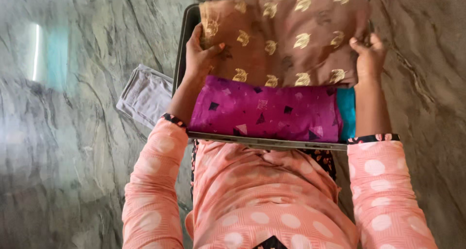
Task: The person folds a brown patterned cloth and places it into an open suitcase. They then fold a white cloth and place it on top of the brown one inside the suitcase.
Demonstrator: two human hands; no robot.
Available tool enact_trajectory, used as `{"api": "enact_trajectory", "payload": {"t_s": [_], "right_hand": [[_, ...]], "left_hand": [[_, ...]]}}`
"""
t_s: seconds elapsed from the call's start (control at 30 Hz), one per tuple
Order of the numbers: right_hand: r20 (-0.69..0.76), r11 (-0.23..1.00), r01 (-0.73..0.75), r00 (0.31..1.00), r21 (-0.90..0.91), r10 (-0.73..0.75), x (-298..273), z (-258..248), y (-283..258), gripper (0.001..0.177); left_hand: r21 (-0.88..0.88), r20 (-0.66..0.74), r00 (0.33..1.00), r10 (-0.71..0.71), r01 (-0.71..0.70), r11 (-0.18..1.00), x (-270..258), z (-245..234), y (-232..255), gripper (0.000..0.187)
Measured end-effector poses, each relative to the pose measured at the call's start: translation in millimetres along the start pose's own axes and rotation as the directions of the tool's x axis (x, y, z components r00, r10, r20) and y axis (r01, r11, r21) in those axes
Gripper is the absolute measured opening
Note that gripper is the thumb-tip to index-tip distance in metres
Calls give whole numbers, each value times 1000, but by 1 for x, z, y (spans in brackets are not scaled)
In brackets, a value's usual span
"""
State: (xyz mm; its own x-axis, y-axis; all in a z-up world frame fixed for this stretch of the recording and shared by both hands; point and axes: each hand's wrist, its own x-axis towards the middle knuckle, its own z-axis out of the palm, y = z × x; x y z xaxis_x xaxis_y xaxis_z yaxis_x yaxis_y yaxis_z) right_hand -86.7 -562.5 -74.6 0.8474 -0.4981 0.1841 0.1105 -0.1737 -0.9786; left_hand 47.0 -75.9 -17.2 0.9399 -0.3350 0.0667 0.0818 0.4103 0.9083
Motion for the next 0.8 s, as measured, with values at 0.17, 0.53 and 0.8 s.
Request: {"api": "enact_trajectory", "payload": {"t_s": [0.17,0.53,0.8], "right_hand": [[-90,760,121,969,-638,-230,-9,4,7,42],[308,264,513,775,-817,-552,-38,89,-105,62],[555,283,594,804,-753,-211,17,118,-100,64]], "left_hand": [[407,-50,986,161,-127,904,26,-14,-55,67],[227,-174,982,-72,112,967,-3,-14,-42,54],[890,-236,930,283,90,448,-13,8,-7,66]]}}
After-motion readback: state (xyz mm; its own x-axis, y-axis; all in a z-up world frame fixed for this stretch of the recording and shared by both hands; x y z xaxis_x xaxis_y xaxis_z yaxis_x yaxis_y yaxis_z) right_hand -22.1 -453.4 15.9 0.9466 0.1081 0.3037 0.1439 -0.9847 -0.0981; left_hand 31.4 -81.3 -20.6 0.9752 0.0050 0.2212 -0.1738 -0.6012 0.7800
